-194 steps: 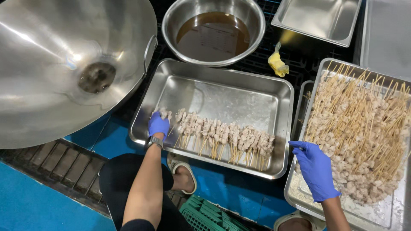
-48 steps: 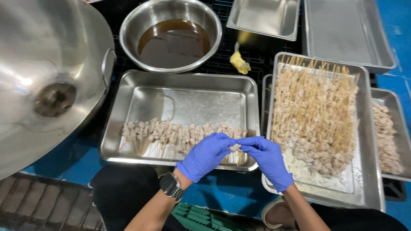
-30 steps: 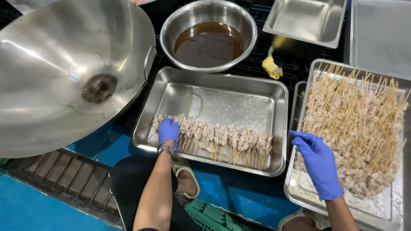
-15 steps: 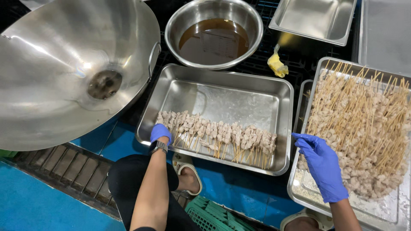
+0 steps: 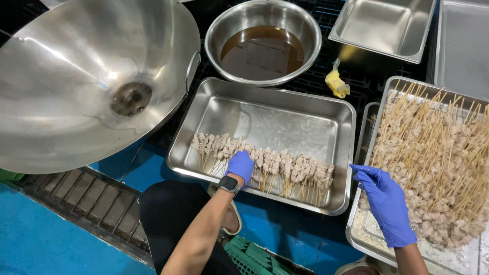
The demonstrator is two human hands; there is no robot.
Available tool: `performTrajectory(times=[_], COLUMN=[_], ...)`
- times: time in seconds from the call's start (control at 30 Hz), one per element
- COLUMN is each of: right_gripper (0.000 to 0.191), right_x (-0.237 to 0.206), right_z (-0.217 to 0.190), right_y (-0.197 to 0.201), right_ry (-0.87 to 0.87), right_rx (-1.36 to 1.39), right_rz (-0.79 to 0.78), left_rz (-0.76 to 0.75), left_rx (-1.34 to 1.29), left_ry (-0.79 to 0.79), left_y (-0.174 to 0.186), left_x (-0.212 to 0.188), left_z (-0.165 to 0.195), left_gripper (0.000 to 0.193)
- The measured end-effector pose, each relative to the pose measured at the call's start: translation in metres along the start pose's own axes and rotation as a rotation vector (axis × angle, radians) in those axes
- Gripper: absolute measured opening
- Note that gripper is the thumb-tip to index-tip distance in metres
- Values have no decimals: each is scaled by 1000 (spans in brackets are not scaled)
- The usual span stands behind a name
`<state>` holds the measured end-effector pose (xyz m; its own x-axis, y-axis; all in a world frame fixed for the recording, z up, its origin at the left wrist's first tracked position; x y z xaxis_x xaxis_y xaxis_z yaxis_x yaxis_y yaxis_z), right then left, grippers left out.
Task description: The person, wearing blue gloves, transfers meat skewers one at a time from a full tray and arranges them in rows on an empty metal tray, pressing the skewers into place and turning some to fit more on the tray. The filled tray is set beside another tray of prepared skewers on the work table.
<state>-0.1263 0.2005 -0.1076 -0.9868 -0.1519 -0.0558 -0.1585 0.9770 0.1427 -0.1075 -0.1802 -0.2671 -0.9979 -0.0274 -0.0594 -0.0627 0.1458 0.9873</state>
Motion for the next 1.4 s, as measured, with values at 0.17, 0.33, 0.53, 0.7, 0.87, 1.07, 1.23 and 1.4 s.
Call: performTrajectory(times=[0.17, 0.33, 0.53, 0.7, 0.87, 1.07, 1.23, 1.4], right_gripper=[29, 27, 28, 29, 29, 29, 30, 30], right_x=[4, 4, 0, -1, -2, -2, -1, -3], right_z=[8, 5, 0, -3, -1, 8, 13, 3], right_y=[8, 9, 6, 4, 10, 19, 14, 6], right_ry=[-53, -16, -5, 13, 6, -36, -60, -36], right_rx=[43, 4, 71, -10, -62, -66, -26, -105], right_rz=[24, 14, -9, -10, 0, 20, 9, -5], left_rz=[-181, -134, -21, -3, 275, -104, -46, 130], left_rx=[-335, -946, -1159, -743, -400, -313, -505, -525], left_ry=[11, 77, 381, 243, 661, 805, 812, 836], left_y=[29, 65, 42, 27, 29, -15, -18, -5], left_x=[8, 17, 33, 41, 7, -33, -39, -43], left_z=[-32, -63, -72, -67, -160, -212, -209, -206], left_gripper=[31, 45, 44, 38, 36, 33, 34, 31])
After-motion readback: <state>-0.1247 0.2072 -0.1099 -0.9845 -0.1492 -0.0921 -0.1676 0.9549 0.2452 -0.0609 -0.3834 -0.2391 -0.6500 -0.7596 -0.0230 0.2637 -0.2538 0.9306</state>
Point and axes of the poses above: each hand's wrist, its own x-axis towards the middle knuckle, its own y-axis out of the back of the hand, z = x × y, the point moved 9 cm from there along x, towards the middle knuckle, and after that the axes turned 4 degrees about x, right-handed, at the moved point
